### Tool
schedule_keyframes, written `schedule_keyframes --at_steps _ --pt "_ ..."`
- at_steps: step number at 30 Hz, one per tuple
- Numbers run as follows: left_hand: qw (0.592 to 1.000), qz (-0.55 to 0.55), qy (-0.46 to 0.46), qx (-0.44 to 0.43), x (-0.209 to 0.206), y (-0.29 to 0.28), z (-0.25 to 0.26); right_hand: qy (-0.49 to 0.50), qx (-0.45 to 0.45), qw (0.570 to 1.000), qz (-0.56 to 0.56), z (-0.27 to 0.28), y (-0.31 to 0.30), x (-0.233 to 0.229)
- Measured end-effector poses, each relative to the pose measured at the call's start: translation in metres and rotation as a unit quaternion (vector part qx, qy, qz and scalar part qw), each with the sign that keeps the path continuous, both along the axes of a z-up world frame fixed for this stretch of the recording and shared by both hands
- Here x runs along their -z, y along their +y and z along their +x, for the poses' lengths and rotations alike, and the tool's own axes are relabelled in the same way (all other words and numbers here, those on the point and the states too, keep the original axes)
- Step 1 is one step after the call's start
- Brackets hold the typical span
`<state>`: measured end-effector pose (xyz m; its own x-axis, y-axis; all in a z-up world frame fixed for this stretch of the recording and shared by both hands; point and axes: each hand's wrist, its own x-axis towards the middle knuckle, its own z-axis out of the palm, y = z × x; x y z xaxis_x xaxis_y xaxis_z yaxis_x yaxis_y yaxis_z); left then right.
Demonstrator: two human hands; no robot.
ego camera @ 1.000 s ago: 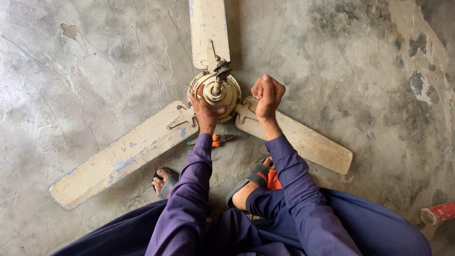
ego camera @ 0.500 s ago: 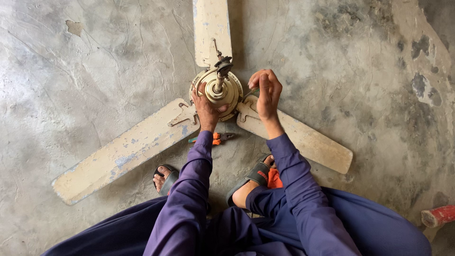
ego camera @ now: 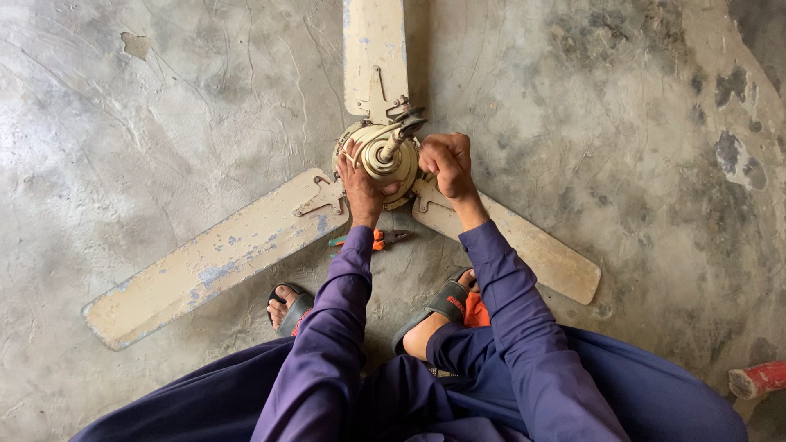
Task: The person sits on the floor and uses a screwdriver to remove screws from the ceiling fan blades. They detach each blade from the motor housing and place them on the floor.
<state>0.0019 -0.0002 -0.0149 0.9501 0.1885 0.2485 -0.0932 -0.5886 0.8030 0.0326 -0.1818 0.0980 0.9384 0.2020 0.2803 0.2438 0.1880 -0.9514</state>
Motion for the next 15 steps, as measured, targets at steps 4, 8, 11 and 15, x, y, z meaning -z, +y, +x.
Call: schedule_keyframes --at_steps 4,8,11,15 --pt "1.000 0.006 0.007 -0.001 -0.001 0.000 0.000 -0.023 0.102 0.994 0.021 0.006 0.004 -0.005" --pt "0.997 -0.033 0.069 -0.015 0.004 0.000 -0.002 -0.026 0.139 0.989 0.036 -0.001 -0.003 -0.026" --pt "1.000 0.001 0.014 -0.007 0.009 0.002 -0.001 -0.023 0.155 0.987 0.034 -0.003 -0.003 -0.035" --pt "0.999 0.028 0.030 -0.007 0.018 -0.001 0.000 -0.035 0.174 0.984 0.008 -0.008 -0.004 -0.038"
